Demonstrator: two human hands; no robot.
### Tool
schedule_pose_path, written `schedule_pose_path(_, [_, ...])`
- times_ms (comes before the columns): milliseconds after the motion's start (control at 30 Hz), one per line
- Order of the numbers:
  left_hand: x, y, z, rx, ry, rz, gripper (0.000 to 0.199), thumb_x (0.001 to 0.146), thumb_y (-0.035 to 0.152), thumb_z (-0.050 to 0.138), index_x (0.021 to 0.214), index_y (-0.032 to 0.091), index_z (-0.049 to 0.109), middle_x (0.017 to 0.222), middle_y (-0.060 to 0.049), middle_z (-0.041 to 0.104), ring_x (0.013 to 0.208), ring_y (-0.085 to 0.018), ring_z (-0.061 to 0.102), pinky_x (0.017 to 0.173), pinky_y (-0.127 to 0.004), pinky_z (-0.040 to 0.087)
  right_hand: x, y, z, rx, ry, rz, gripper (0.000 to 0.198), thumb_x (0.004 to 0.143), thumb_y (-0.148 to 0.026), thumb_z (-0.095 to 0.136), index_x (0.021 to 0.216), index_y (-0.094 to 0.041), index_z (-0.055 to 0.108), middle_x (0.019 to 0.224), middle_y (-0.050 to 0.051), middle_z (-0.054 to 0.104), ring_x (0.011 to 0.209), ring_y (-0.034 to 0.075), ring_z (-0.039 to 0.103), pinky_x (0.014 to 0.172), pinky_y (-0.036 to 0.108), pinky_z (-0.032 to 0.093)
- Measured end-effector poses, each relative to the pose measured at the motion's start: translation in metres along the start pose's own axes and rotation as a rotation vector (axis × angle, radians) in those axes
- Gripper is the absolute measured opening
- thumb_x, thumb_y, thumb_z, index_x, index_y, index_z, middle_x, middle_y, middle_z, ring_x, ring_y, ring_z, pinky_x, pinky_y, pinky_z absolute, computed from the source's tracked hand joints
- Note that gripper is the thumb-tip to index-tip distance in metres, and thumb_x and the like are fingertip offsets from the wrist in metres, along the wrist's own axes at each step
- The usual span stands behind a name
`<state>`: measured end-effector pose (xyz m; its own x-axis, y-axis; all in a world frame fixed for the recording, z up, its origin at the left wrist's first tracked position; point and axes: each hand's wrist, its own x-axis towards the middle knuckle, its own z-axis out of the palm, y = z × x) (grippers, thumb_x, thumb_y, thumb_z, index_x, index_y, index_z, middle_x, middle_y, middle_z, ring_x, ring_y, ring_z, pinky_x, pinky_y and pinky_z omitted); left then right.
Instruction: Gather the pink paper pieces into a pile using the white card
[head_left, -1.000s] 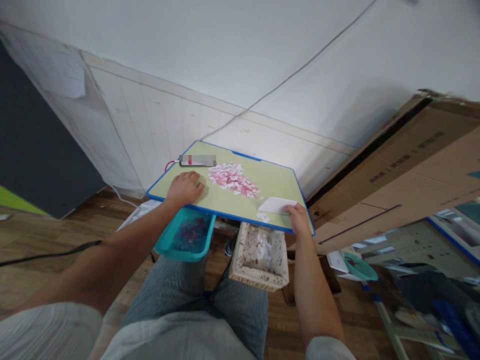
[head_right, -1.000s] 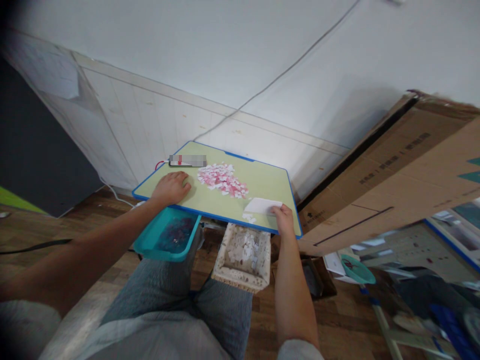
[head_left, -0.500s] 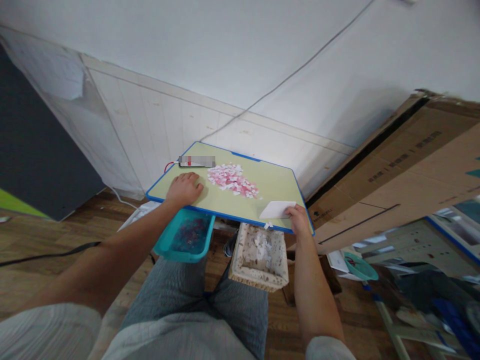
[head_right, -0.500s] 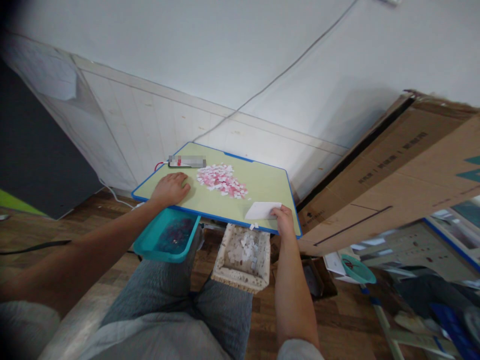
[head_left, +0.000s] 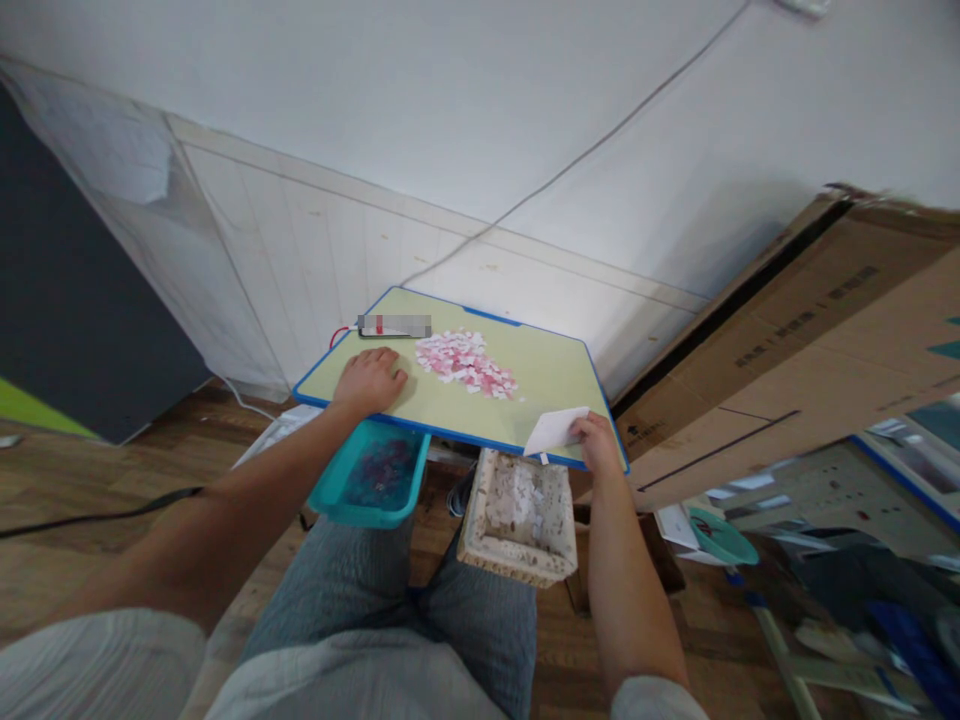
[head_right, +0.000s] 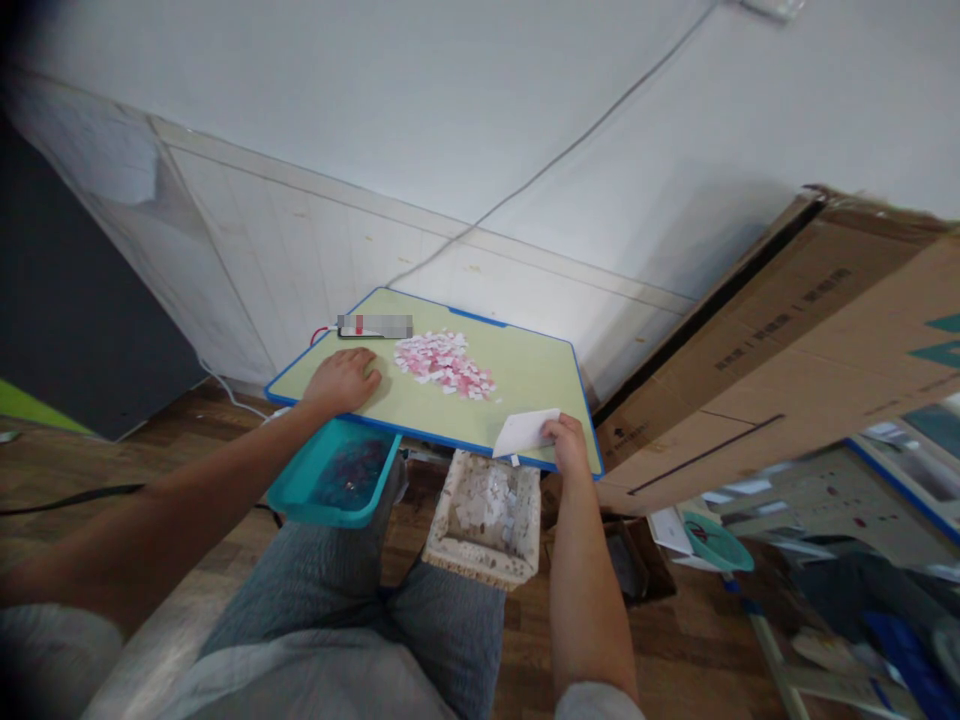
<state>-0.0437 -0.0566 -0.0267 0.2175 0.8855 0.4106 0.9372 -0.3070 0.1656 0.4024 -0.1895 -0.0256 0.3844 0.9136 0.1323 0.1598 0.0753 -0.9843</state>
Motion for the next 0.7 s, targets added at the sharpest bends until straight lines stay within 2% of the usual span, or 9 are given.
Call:
schedule_pose_path(100, [0.000, 0.000, 0.000, -0.010, -0.002, -0.008, 0.049, 0.093, 0.043, 0.044, 0.131, 0.019, 0.063, 0.135, -0.015, 0.063, 0.128, -0.033, 0.052, 0.109, -0.049, 0.037, 0.000, 0.000, 0.000, 0.005, 0.010, -0.006, 0.008, 0.053, -0.030, 0.057, 0.052, -0.022, 0.060, 0.057, -0.002, 0.059, 0.060, 0.016, 0.047, 0.059, 0.029, 0.036])
schedule_pose_path(233, [0.000, -0.001, 0.001, -0.020, 0.008, 0.000, 0.049, 0.093, 0.043, 0.044, 0.130, 0.018, 0.063, 0.135, -0.016, 0.062, 0.128, -0.033, 0.052, 0.109, -0.049, 0.037, 0.001, 0.002, -0.002, 0.005, -0.010, 0.002, 0.008, 0.052, -0.028, 0.059, 0.048, -0.022, 0.057, 0.051, -0.003, 0.054, 0.054, 0.014, 0.042, 0.055, 0.028, 0.034])
schedule_pose_path(333, [0.000, -0.002, 0.002, -0.013, 0.023, 0.009, 0.048, 0.094, 0.043, 0.043, 0.130, 0.018, 0.062, 0.134, -0.015, 0.063, 0.128, -0.033, 0.052, 0.109, -0.048, 0.037, 0.001, 0.004, -0.003, 0.022, 0.006, -0.005, 0.008, 0.054, -0.029, 0.060, 0.051, -0.022, 0.059, 0.055, -0.003, 0.059, 0.058, 0.015, 0.049, 0.058, 0.029, 0.039])
schedule_pose_path(500, [-0.001, -0.002, 0.000, -0.005, 0.032, 0.019, 0.047, 0.095, 0.043, 0.043, 0.130, 0.018, 0.062, 0.133, -0.015, 0.063, 0.127, -0.032, 0.053, 0.108, -0.048, 0.038, 0.001, 0.001, 0.004, 0.039, 0.043, -0.021, 0.016, 0.060, -0.032, 0.066, 0.072, -0.024, 0.072, 0.081, 0.000, 0.076, 0.081, 0.023, 0.065, 0.075, 0.034, 0.051])
schedule_pose_path(600, [-0.002, -0.001, -0.001, -0.013, 0.024, 0.008, 0.047, 0.094, 0.042, 0.043, 0.130, 0.018, 0.062, 0.135, -0.015, 0.062, 0.128, -0.032, 0.052, 0.109, -0.048, 0.038, 0.001, -0.003, 0.010, 0.075, 0.060, -0.023, 0.027, 0.064, -0.035, 0.069, 0.089, -0.026, 0.074, 0.095, 0.000, 0.078, 0.090, 0.024, 0.069, 0.080, 0.037, 0.054])
schedule_pose_path(700, [-0.002, 0.000, -0.002, -0.031, 0.020, -0.003, 0.047, 0.094, 0.042, 0.044, 0.130, 0.018, 0.062, 0.136, -0.015, 0.062, 0.128, -0.033, 0.052, 0.109, -0.048, 0.037, -0.001, -0.008, 0.014, 0.099, 0.073, -0.038, 0.032, 0.067, -0.038, 0.071, 0.097, -0.025, 0.073, 0.099, 0.001, 0.079, 0.093, 0.024, 0.071, 0.082, 0.039, 0.056])
